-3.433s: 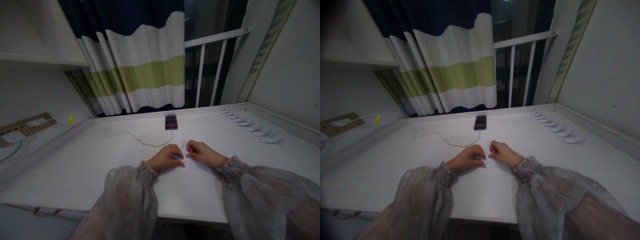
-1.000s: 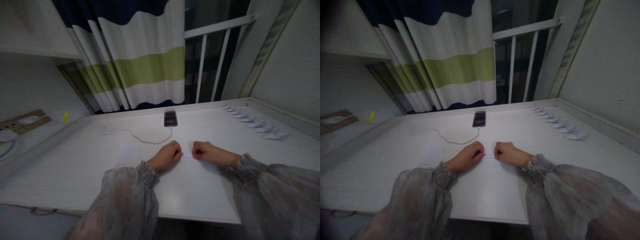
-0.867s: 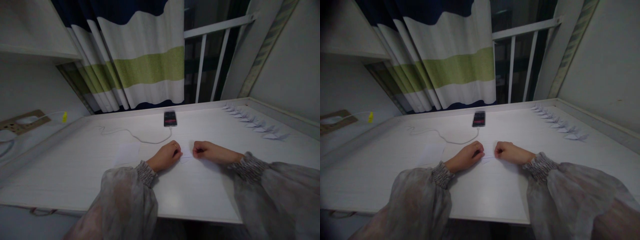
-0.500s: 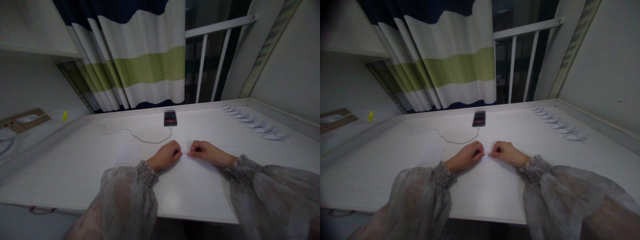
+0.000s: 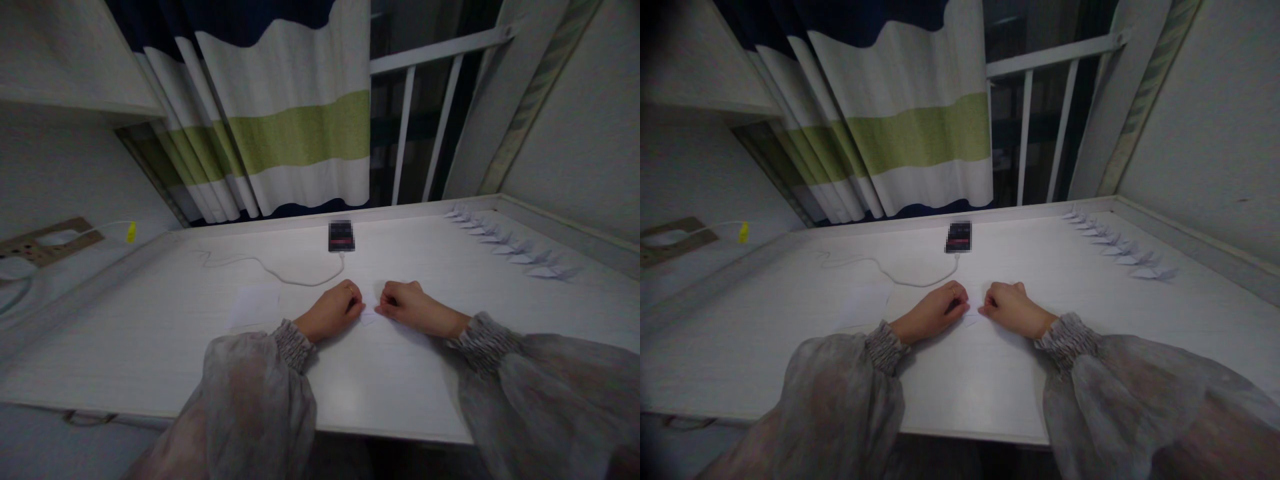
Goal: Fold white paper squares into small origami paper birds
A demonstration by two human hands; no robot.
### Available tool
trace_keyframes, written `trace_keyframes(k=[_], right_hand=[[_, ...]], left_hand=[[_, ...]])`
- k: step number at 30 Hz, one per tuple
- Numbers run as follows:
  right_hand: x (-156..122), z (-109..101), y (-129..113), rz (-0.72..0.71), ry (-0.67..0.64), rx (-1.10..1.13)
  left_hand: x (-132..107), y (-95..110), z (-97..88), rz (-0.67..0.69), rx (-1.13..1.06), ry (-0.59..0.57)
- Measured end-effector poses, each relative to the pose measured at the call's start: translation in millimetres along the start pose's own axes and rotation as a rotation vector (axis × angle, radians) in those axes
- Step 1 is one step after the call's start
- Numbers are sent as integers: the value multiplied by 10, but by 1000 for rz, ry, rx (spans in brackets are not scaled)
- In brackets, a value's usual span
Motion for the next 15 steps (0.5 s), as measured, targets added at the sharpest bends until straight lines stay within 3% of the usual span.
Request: trace_keyframes(k=[15], right_hand=[[2, 24, -3, -57, 10, -88]], left_hand=[[-7, 55, -4, 2, -17, -12]])
Point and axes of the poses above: each hand's wrist, its own x-axis towards the middle knuckle, its own z-axis out of the palm, y = z × x, the point moved 6 cm from there along x, towards the middle knuckle, and after that the axes turned 4 degrees about -y, right-handed, at the moved point
